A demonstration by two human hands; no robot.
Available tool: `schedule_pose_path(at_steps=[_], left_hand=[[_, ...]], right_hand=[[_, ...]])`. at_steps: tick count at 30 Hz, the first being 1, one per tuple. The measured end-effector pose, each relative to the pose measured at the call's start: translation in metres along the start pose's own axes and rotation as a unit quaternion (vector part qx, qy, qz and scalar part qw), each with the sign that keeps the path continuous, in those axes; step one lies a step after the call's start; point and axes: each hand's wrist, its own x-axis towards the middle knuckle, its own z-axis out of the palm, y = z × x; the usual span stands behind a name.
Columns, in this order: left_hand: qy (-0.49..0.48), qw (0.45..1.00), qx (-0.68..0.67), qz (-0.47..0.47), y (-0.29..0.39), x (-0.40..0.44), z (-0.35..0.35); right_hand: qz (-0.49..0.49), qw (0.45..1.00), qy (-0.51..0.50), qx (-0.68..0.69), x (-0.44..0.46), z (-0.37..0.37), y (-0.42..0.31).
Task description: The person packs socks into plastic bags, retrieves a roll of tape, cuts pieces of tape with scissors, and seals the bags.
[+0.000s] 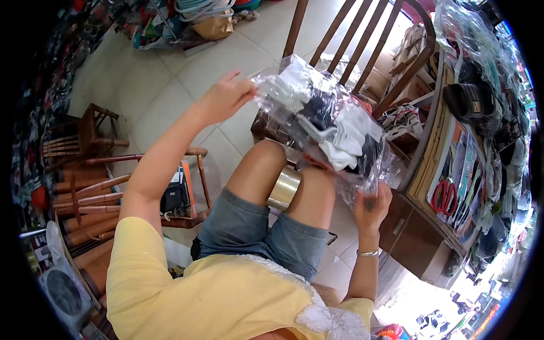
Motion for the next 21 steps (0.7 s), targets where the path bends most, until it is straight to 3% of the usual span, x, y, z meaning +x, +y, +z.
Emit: schedule_pose_path(at_steps=[2, 4, 5, 10, 16, 18, 21], left_hand=[[-0.014, 1.0, 0.0, 0.009, 0.013, -0.03, -0.008], [-0.032, 0.999, -0.006, 0.015, 0.03, -0.061, -0.015], [-0.034, 0.999, 0.006, 0.029, 0.04, -0.075, -0.021], [-0.083, 0.996, -0.033, -0.021, 0.066, -0.145, -0.017], [-0.077, 0.996, -0.042, -0.033, 0.061, -0.151, -0.008], [-0.082, 0.995, -0.039, -0.029, 0.061, -0.147, -0.01], [-0.088, 0.995, -0.036, -0.02, 0.061, -0.144, -0.014]], right_hand=[[-0.032, 0.999, 0.002, 0.001, -0.012, -0.007, -0.002], [0.211, 0.959, -0.101, 0.158, -0.039, -0.028, -0.013], [0.139, 0.969, -0.063, 0.196, -0.053, -0.031, -0.013], [0.151, 0.963, -0.104, 0.195, -0.084, -0.04, -0.039], [0.115, 0.98, -0.123, 0.11, -0.066, -0.039, -0.041], [-0.005, 0.992, -0.128, 0.01, -0.037, -0.039, -0.055], [-0.085, 0.987, -0.132, 0.041, -0.011, -0.03, -0.069]])
